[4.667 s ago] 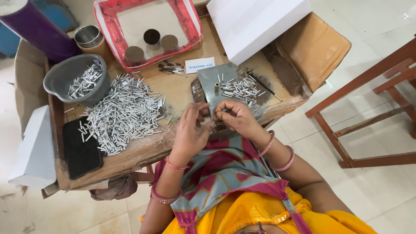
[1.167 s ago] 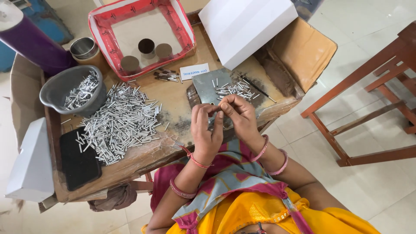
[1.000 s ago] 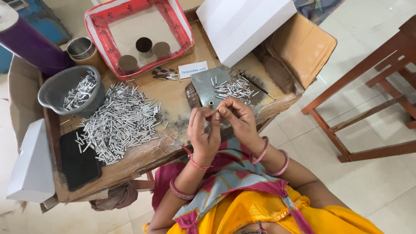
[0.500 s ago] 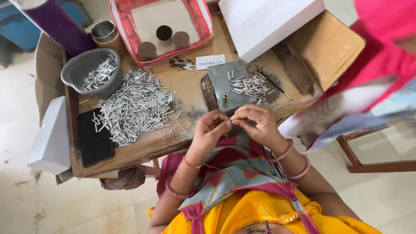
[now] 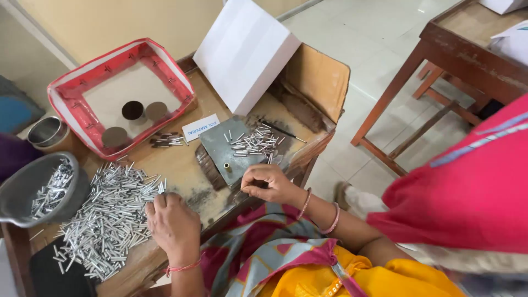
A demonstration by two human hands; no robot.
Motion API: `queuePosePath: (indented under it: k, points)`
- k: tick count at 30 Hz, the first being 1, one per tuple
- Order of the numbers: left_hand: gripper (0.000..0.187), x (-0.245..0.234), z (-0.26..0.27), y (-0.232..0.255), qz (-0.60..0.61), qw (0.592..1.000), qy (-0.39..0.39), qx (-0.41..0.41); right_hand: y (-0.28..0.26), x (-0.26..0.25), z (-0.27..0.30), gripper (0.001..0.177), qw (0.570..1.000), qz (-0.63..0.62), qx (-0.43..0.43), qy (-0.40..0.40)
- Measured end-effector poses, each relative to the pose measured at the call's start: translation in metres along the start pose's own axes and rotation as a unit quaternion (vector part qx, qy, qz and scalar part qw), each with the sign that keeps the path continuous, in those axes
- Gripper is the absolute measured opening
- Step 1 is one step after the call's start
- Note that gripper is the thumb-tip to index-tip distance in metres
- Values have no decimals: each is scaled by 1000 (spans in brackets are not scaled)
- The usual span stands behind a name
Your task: The recorder is assembling small metal pins into components using a metal guide block jig.
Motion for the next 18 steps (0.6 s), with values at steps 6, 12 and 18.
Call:
queuePosePath:
  k: [6, 12, 18]
  points:
    - [9, -1, 11, 20, 220, 975, 15, 42, -5, -1, 2, 5, 1000, 3, -5, 9]
    - [17, -23, 13, 71, 278, 947, 23, 160, -10, 1, 6, 7, 999, 7, -23, 27]
    - [26, -4, 24, 90, 408, 903, -10, 136, 17, 31, 26, 10, 917, -370, 151, -11]
Point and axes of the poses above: each hand's wrist, its own z-axis away from the middle knuckle, its own x-axis out of the palm, y = z × x, the point moved 5 cm from there along -z, towards the middle knuckle, and after that the axes turned 9 degrees about z, right-handed, at the moved point
